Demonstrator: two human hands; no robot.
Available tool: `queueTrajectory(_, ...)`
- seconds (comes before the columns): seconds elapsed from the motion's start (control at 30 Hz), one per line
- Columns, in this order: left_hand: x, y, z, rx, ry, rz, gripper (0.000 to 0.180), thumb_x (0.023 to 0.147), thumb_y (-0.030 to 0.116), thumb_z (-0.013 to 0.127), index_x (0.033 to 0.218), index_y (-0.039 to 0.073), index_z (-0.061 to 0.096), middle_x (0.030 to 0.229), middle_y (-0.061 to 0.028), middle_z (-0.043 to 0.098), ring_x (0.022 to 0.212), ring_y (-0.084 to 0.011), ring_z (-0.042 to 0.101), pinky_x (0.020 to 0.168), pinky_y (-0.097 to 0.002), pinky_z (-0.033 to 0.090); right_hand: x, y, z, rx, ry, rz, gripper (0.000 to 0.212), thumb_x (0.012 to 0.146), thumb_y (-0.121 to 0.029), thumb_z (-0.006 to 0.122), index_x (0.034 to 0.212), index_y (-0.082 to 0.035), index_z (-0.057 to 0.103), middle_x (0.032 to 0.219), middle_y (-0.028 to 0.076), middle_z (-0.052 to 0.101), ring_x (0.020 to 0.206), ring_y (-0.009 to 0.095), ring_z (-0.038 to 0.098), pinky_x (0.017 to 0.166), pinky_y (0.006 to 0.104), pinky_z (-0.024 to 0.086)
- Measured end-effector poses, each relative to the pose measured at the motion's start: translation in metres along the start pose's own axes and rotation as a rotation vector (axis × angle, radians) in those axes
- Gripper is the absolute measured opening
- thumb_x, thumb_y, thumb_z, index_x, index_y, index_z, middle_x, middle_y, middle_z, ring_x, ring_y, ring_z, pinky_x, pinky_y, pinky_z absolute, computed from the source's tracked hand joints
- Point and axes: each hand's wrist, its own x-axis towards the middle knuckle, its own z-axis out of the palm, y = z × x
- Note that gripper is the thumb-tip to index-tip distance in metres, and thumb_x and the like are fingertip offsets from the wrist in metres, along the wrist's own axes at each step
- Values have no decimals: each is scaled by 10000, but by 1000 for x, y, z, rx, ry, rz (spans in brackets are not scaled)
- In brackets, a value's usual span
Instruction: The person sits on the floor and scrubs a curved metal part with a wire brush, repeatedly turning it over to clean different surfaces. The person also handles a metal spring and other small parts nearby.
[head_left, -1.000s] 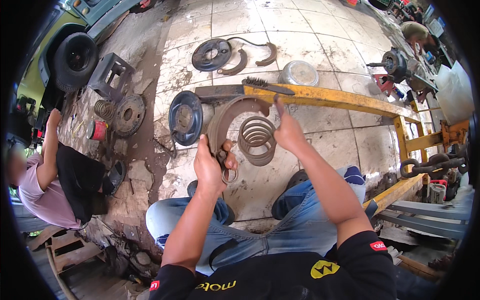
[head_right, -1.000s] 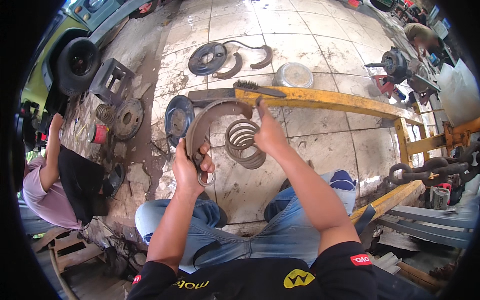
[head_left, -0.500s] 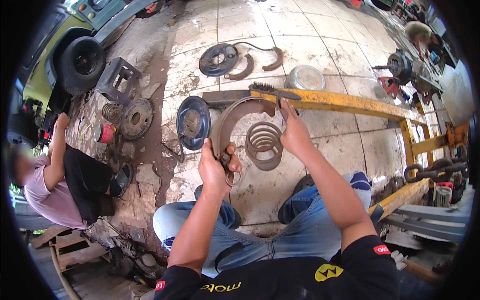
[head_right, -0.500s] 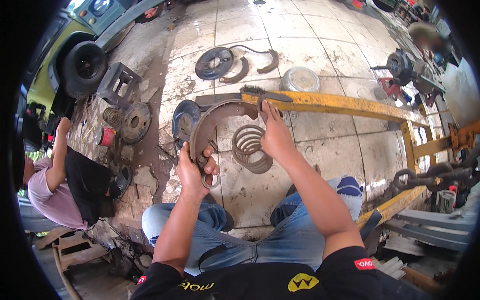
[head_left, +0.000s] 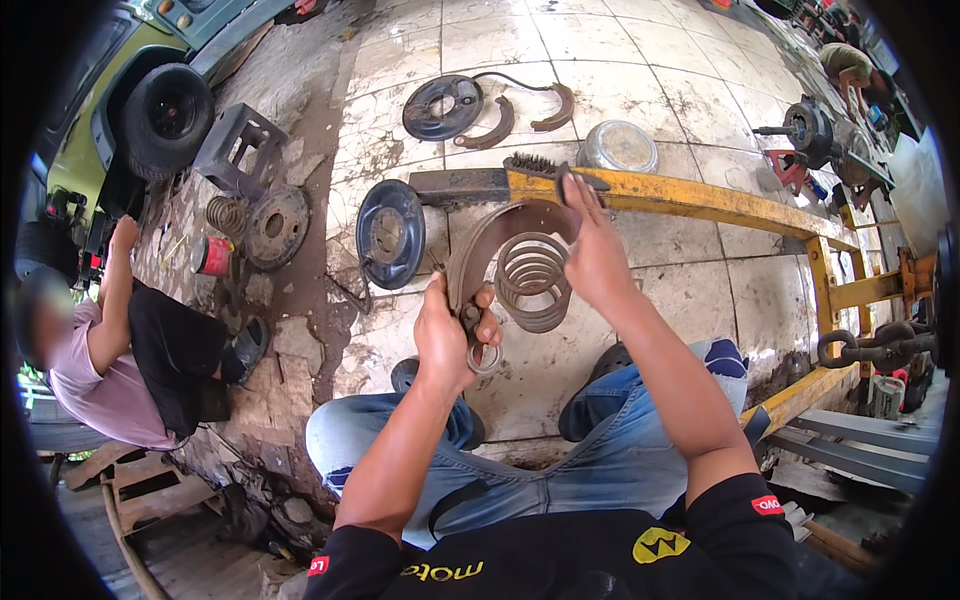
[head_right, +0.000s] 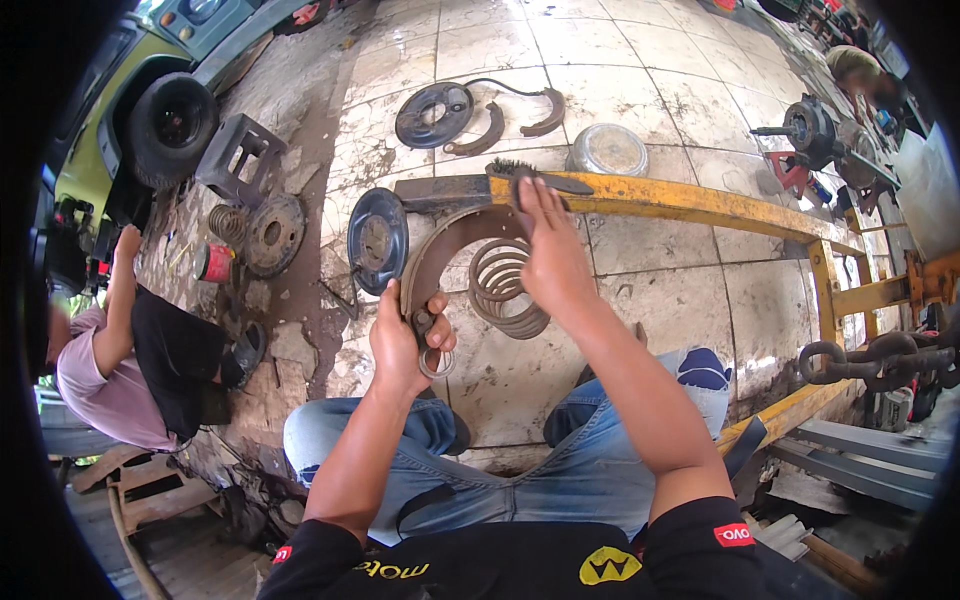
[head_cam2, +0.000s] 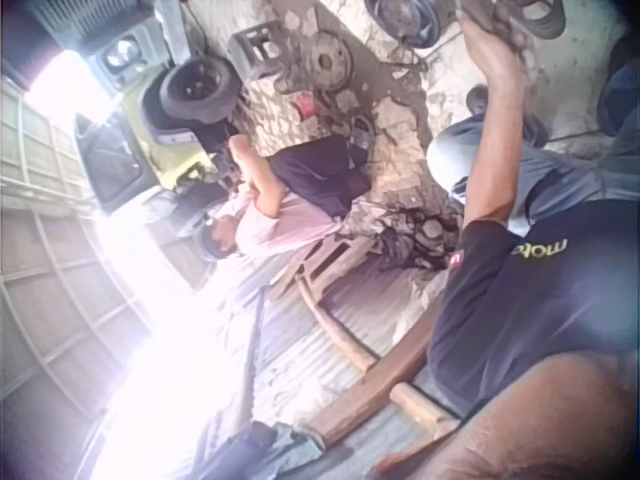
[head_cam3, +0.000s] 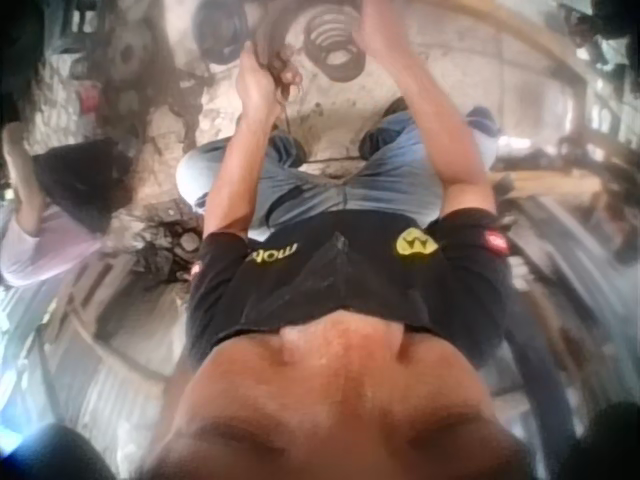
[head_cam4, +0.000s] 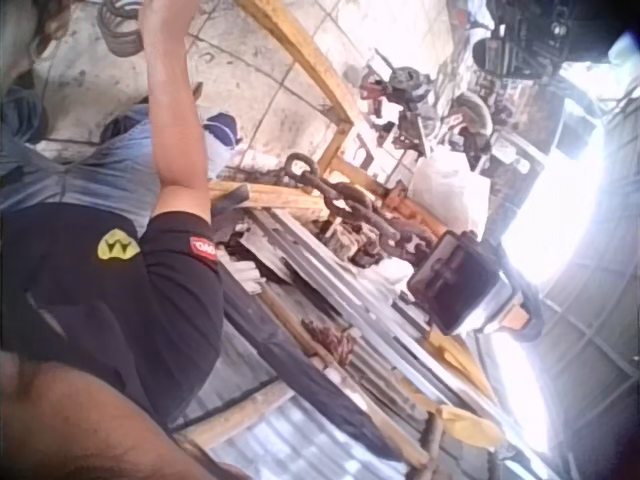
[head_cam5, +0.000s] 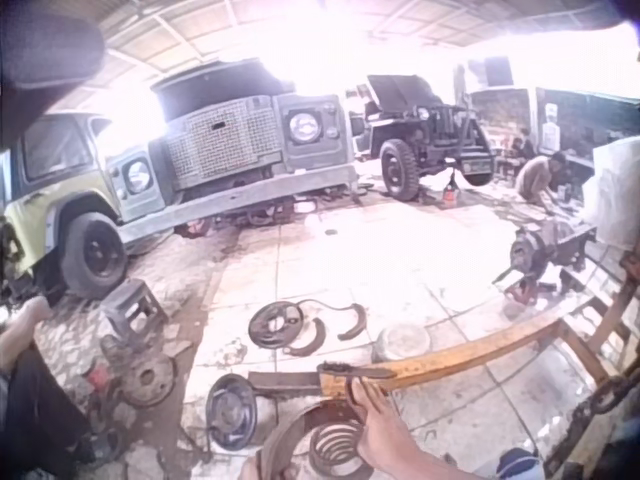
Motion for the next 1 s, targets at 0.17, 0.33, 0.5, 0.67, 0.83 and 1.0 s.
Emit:
queueTrajectory(0.17,-2,-6,8,98,-18,13,475,1058,408,247,1193,45,523,804,-58,516,510,-134,429,498,-316,412,-17,-32,14,-108,-33,-332,825,810,138,409,1564,-153,244,1598,175,264,1481,357,238,1214,495,191)
queueTrajectory(0.33,-2,-6,0,34,4,-4,473,1060,407,238,1173,48,524,811,-56,515,510,-134,428,501,-320,411,-3,1,5,3,-132,69,851,776,114,527,1551,-98,249,1567,213,304,1450,386,292,1182,465,276)
queueTrajectory(0.5,0,-1,0,-16,13,14,469,1060,405,235,1145,49,528,813,-54,510,505,-136,417,507,-328,409,-11,-10,8,-28,-147,7,860,751,121,543,1537,-47,238,1526,242,351,1412,429,329,1150,457,318)
queueTrajectory(0.67,-3,0,-1,-2,56,6,458,1056,401,252,1139,46,528,809,-56,508,511,-140,416,514,-332,412,-10,-23,1,51,-229,88,904,755,85,558,1553,-33,150,1446,272,448,1310,468,448,1067,457,413)
queueTrajectory(0.83,-6,1,3,-28,18,9,452,1053,398,259,1169,54,527,819,-64,520,519,-142,421,522,-333,417,22,-49,-30,89,56,51,864,792,66,516,1546,4,98,1087,328,655,1015,477,640,920,513,490)
queueTrajectory(1.0,-11,-4,-1,33,18,7,468,1061,390,227,1180,46,521,825,-63,521,524,-138,423,530,-331,424,33,-100,-91,255,19,105,782,846,58,477,1549,6,140,1402,313,448,1281,428,481,1061,401,398)
